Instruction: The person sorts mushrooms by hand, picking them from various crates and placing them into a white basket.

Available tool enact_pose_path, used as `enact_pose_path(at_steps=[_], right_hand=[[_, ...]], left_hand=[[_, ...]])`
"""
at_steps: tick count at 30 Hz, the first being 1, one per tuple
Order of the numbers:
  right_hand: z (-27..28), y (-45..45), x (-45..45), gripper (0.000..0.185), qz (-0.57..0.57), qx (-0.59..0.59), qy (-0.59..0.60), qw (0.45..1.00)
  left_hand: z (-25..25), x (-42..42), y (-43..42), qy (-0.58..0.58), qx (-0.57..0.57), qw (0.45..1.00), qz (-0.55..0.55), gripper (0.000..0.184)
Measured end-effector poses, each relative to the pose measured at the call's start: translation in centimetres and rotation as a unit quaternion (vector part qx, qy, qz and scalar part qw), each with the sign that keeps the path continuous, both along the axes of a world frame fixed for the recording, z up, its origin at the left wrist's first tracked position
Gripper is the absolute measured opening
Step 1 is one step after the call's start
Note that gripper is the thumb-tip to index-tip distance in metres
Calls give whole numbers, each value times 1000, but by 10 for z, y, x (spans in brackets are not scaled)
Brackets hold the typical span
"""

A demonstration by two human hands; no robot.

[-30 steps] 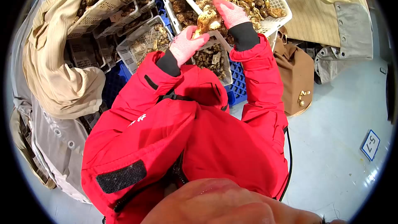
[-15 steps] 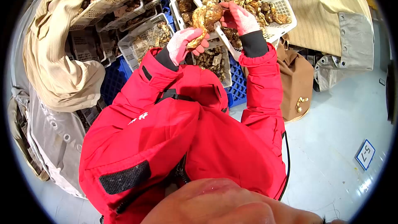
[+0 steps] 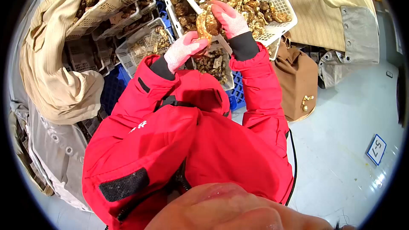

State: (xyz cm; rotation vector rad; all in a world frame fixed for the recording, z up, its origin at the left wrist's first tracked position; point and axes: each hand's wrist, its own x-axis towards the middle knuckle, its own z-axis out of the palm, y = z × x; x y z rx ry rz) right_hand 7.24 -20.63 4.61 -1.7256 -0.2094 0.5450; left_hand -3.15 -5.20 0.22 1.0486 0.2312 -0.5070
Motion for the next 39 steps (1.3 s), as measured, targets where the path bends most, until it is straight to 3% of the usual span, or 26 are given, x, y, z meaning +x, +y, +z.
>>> enact_pose_path(at_steps=[2,5,10,13,18,21,22,26,29,33,37,39], right_hand=[[5,1,3,49,-21,-78,3,997],[3,8,1,49,-15,-16,-53,998],[-24,5,10,47,-32,108,-35,993],[-15,-5,11,48,3,117,36,992],[-25,3,15,56,46,265,62,961],[-14,17,-1,52,53,320,11,946],[-24,14,6,48,95,151,-189,966],[-3,17,-1,45,0,117,-15,993],[-1,21,-2,45,-8,119,2,993],[4,22,-2,43,29,35,-50,998],[2,23,2,46,47,114,-35,992],[-2,16,10,49,50,116,-2,992]], left_hand=[[-11,-1,5,-9,51,999,9,41],[1,5,6,28,28,999,-38,39],[-9,-2,17,39,-95,993,61,31],[-1,-3,31,55,-130,986,84,32],[0,-15,31,53,-215,974,50,37],[-4,-20,26,100,-322,941,-6,37],[-4,-21,24,107,-347,932,-10,38],[27,-19,24,110,-260,959,-5,40],[15,-14,24,23,-24,998,-45,48],[13,-18,26,-67,153,984,-57,52],[4,-20,34,26,-23,999,-19,48],[17,-14,41,16,-81,996,-16,42]])
